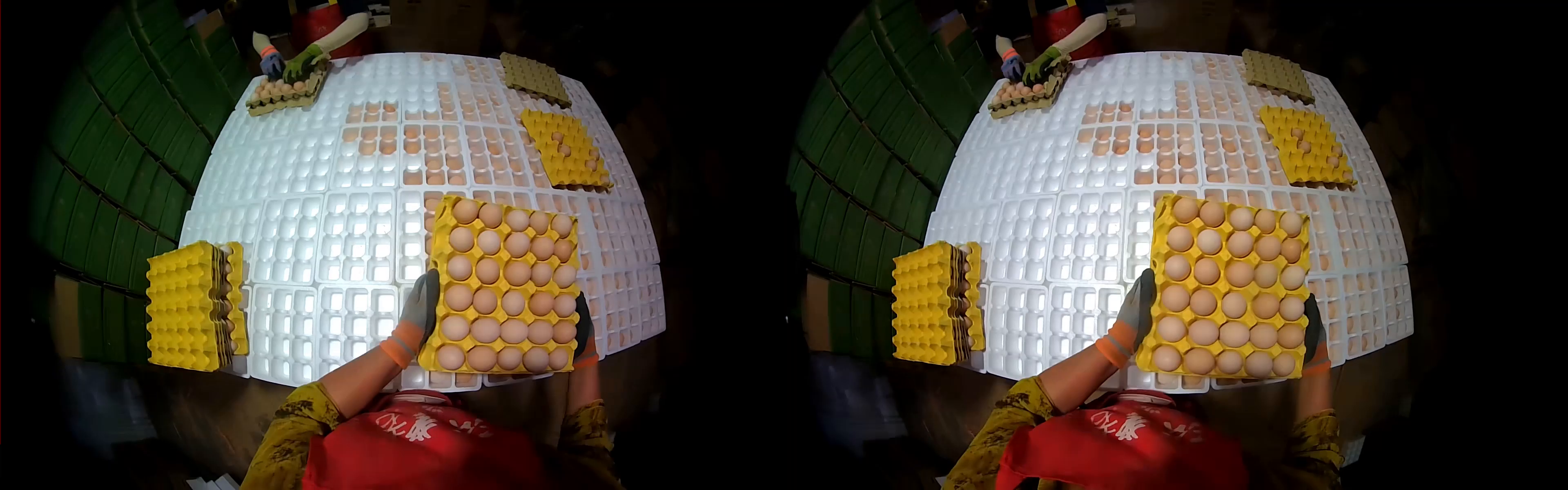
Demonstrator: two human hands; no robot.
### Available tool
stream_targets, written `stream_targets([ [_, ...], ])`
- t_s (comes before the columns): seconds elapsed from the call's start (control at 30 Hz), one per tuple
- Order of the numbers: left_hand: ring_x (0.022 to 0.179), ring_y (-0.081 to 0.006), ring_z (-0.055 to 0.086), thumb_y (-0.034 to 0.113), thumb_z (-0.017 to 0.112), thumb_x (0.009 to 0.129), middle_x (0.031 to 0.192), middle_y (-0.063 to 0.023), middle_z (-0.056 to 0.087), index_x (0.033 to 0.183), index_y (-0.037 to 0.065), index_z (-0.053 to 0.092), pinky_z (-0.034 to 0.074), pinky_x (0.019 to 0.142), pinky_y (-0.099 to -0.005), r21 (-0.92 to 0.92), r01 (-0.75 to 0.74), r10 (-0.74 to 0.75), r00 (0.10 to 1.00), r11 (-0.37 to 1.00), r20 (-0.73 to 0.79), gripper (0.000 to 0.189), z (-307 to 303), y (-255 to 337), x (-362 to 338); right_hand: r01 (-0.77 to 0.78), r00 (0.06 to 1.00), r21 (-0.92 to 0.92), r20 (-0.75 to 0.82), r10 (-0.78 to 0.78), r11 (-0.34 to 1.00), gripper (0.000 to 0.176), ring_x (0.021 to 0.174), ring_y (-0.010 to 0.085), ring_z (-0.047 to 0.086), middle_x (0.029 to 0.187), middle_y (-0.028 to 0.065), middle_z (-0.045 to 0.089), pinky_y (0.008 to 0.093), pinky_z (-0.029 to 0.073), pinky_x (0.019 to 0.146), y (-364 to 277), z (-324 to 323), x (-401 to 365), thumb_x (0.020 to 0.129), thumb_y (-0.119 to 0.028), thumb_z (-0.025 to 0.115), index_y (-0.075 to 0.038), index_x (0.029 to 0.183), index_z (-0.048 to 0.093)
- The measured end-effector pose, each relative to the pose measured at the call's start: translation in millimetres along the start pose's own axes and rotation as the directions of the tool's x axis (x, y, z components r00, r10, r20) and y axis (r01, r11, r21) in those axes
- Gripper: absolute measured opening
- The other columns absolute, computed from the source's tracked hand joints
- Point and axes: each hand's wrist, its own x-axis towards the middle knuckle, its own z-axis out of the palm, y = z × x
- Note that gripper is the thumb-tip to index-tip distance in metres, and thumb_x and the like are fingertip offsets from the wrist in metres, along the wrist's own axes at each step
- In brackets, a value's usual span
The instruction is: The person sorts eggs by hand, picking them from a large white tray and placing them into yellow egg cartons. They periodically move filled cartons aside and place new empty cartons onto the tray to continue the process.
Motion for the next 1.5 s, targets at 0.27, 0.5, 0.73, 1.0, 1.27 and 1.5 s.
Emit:
stream_targets([
  [0.27, 0.114, -0.0152, 0.055, 0.043, 0.039, 0.109, 0.134, -0.0073, 0.058, 0.144, -0.002, 0.047, 0.045, 0.099, -0.028, 0.003, 0.146, -0.146, 0.989, 0.989, 0.04, 0.057, 26, -37, 24, 0.111, 0.99, -0.534, -0.017, -0.142, 0.838, 0.04, 0.113, 0.0193, 0.061, 0.131, 0.0077, 0.063, 0.0331, 0.049, 0.099, -5, -42, 27, 0.099, -0.014, 0.061, -0.003, 0.137, 0.057],
  [0.5, 0.107, -0.0261, 0.061, 0.027, 0.072, 0.093, 0.122, -0.0133, 0.061, 0.137, 0.007, 0.057, 0.051, 0.093, -0.0395, 0.734, -0.578, 0.375, 0.809, 0.358, 0.454, 0.051, 46, 64, -59, 0.472, 0.876, -0.525, 0.37, -0.309, 0.708, 0.039, 0.108, 0.0202, 0.064, 0.126, 0.0082, 0.066, 0.0334, 0.05, 0.095, -111, 9, -76, 0.096, -0.013, 0.065, -0.004, 0.133, 0.061],
  [0.73, 0.102, -0.0296, 0.061, 0.023, 0.082, 0.074, 0.116, -0.0094, 0.063, 0.119, 0.011, 0.065, 0.05, 0.088, -0.0417, 0.653, -0.723, -0.002, 0.671, -0.227, 0.742, 0.049, 59, 54, -90, 0.791, 0.584, -0.606, 0.789, -0.19, -0.086, 0.034, 0.097, 0.0306, 0.065, 0.115, 0.0106, 0.067, 0.0416, 0.049, 0.088, -67, 101, -156, 0.085, -0.018, 0.075, -0.015, 0.119, 0.07],
  [1.0, 0.107, -0.0174, 0.06, 0.006, 0.066, 0.087, 0.117, -0.0077, 0.06, 0.123, 0.001, 0.056, 0.049, 0.097, -0.0316, 0.192, -0.009, -0.054, 0.945, 0.981, 0.322, 0.037, 24, 80, -77, 0.167, 0.838, -0.124, 0.54, -0.074, 0.978, 0.035, 0.098, 0.0125, 0.06, 0.11, 0.006, 0.062, 0.0277, 0.052, 0.083, -80, 80, -132, 0.091, -0.02, 0.067, -0.003, 0.121, 0.059],
  [1.27, 0.101, -0.0296, 0.065, 0.02, 0.075, 0.08, 0.11, -0.0097, 0.062, 0.123, 0.012, 0.062, 0.056, 0.079, -0.0407, 0.742, -0.566, -0.081, 0.811, -0.36, 0.579, 0.046, 87, 60, -59, 0.723, 0.658, -0.67, 0.742, -0.125, -0.17, 0.048, 0.102, 0.0296, 0.059, 0.106, 0.0115, 0.059, 0.0424, 0.052, 0.082, -77, 132, -116, 0.081, -0.032, 0.076, -0.01, 0.122, 0.061],
  [1.5, 0.087, -0.0183, 0.067, 0.016, 0.066, 0.09, 0.12, -0.0106, 0.064, 0.141, 0.006, 0.05, 0.057, 0.063, -0.0299, 0.103, 0.097, -0.126, 0.933, 0.99, 0.336, 0.054, 25, 106, -42, -0.056, 0.864, -0.04, 0.498, 0.069, 0.998, 0.053, 0.074, 0.0057, 0.055, 0.11, 0.0015, 0.061, 0.0208, 0.045, 0.058, -122, 84, -97, 0.085, -0.006, 0.067, -0.007, 0.136, 0.054],
])
